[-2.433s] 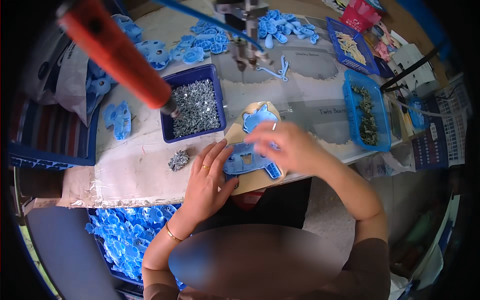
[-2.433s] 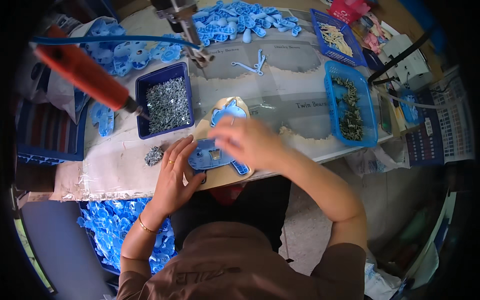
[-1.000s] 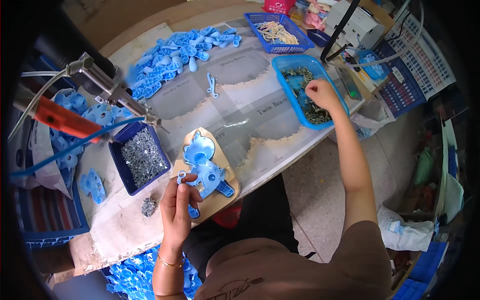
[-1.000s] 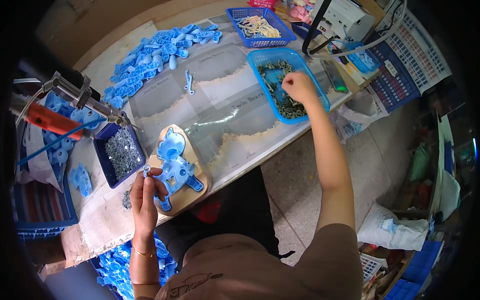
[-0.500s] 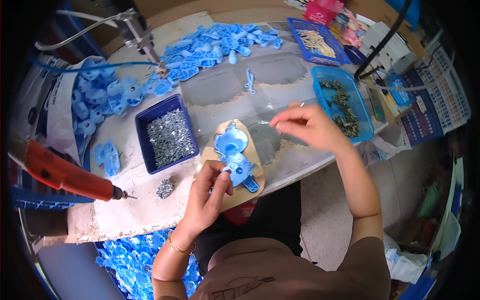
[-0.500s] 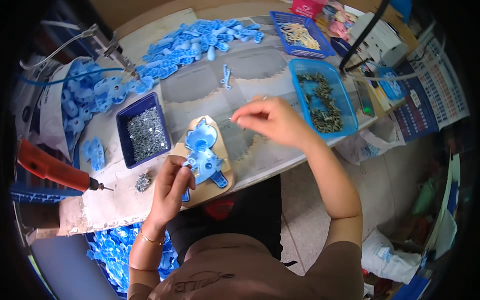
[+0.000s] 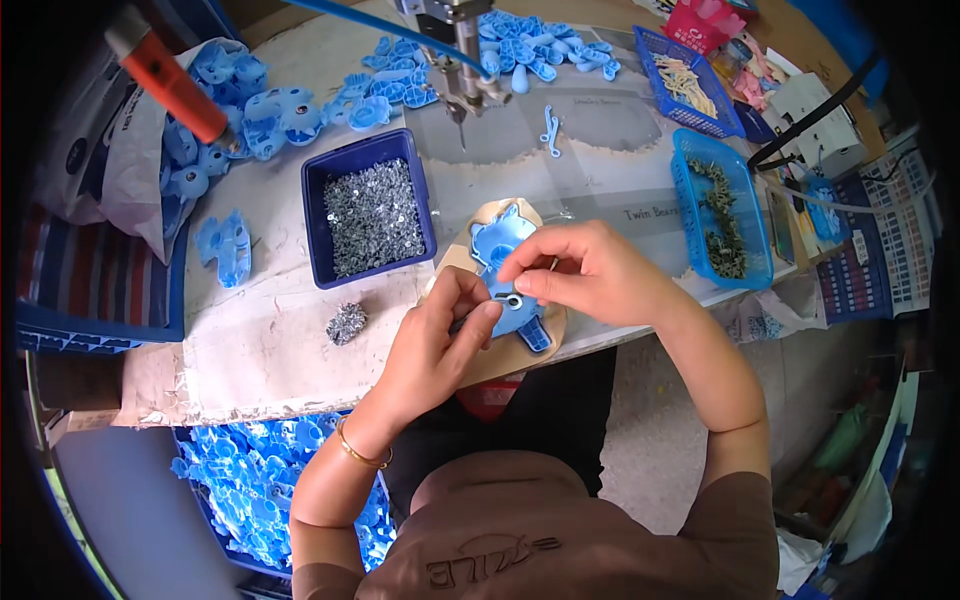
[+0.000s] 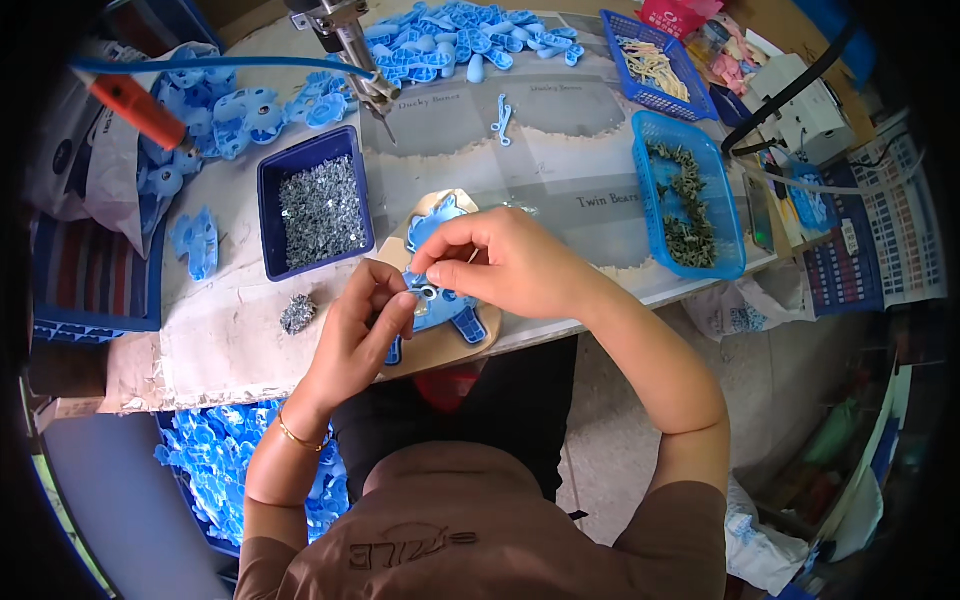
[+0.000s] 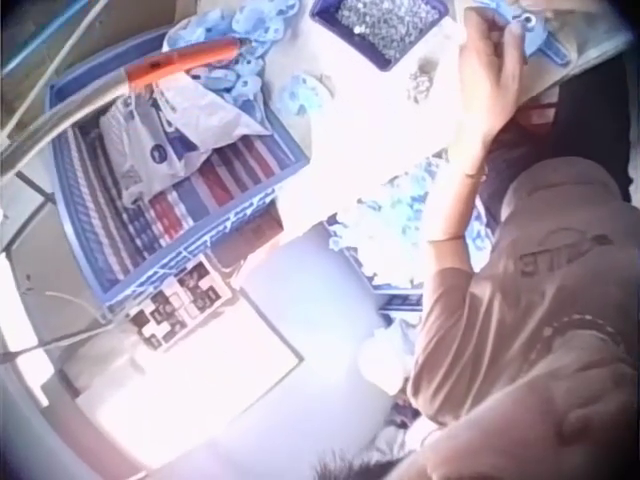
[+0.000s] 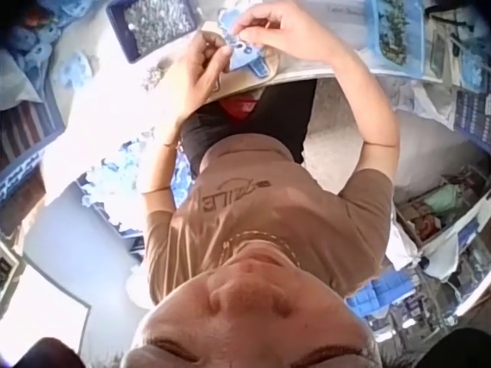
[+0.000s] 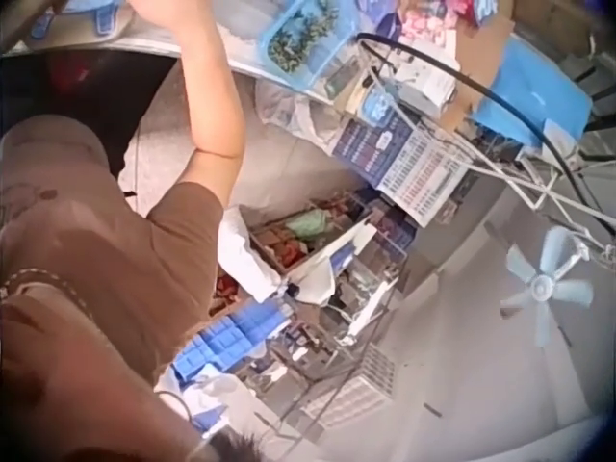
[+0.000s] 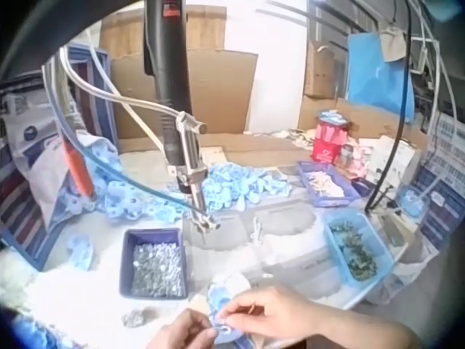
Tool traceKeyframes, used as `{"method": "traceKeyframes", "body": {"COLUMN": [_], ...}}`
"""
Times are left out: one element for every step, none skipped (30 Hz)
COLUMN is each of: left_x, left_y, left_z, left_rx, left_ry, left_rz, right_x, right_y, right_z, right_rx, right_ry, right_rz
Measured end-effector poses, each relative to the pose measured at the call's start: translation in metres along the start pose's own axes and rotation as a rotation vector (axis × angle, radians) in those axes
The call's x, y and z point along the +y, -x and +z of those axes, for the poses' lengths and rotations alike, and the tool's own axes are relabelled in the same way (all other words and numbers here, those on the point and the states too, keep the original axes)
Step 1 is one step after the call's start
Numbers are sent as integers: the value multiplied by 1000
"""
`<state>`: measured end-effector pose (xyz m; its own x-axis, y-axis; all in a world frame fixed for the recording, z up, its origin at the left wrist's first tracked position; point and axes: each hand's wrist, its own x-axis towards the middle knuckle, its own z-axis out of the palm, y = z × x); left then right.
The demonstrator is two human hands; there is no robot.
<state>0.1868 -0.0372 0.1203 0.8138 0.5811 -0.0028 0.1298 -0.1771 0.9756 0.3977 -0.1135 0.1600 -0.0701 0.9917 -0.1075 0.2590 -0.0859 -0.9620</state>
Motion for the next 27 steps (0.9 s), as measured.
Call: {"method": "traceKeyframes", "body": {"left_x": [-1, -2, -2, -2, -2, -2, -2, -2, -3, -4, -4, -4, -4, -4, -5, -6, -6, -7, -6, -6, -6, -6, -6, -6, -7, -8, -9], "left_y": [0, 1, 1, 1, 1, 1, 1, 2, 2, 3, 3, 4, 4, 1, 0, -1, -1, -1, 0, 1, 2, 3, 4, 5, 5, 5, 4], "left_z": [1, 2, 3, 3, 3, 4, 5, 6, 7, 8, 10, 11, 11, 11, 12, 13, 13, 14, 14, 13, 12, 12, 12, 11, 9, 7, 4], "left_rx": [0, 5, 9, 8, 19, 31, 30, 49, 68, 68, 106, 145, 144, 187, 230, 229, 235, 242, 241, 223, 205, 205, 173, 142, 144, 83, 24], "left_ry": [2, -6, -13, -12, -61, -109, -109, -153, -198, -198, -247, -296, -297, -427, -557, -557, -562, -568, -567, -582, -597, -597, -551, -506, -506, -419, -332], "left_rz": [-2, 2, 7, 7, 15, 24, 22, 52, 81, 78, 141, 203, 203, 313, 423, 422, 428, 435, 435, 430, 426, 423, 373, 324, 322, 293, 264], "right_x": [-1, -1, -2, -2, -2, -4, -4, -4, -3, -2, -3, -5, -5, -5, -3, -2, -2, -2, -3, -3, -4, -4, -2, 1, 5, 9, 14], "right_y": [-1, -1, 0, 0, 1, 2, 2, 3, 3, 4, 4, 5, 5, 5, 5, 6, 6, 7, 7, 7, 8, 8, 8, 8, 7, 5, 3], "right_z": [1, 3, 4, 5, 5, 5, 5, 4, 3, 3, 3, 4, 6, 8, 11, 13, 13, 12, 12, 12, 11, 10, 9, 6, 5, 6, 8], "right_rx": [15, 15, 24, 34, 33, 26, 18, 18, -11, -41, -39, -28, -17, -16, 44, 104, 104, 95, 86, 84, 48, 12, 11, -44, -100, -103, -91], "right_ry": [-9, -9, -11, -14, -14, -4, 7, 5, 50, 94, 95, 74, 53, 52, 38, 24, 23, 3, -16, -19, -10, 0, -1, -31, -61, -61, -162], "right_rz": [70, 72, 60, 47, 48, 61, 74, 75, 13, -49, -49, -16, 18, 20, 57, 94, 95, 98, 101, 103, 81, 59, 60, 53, 45, 46, 4]}}
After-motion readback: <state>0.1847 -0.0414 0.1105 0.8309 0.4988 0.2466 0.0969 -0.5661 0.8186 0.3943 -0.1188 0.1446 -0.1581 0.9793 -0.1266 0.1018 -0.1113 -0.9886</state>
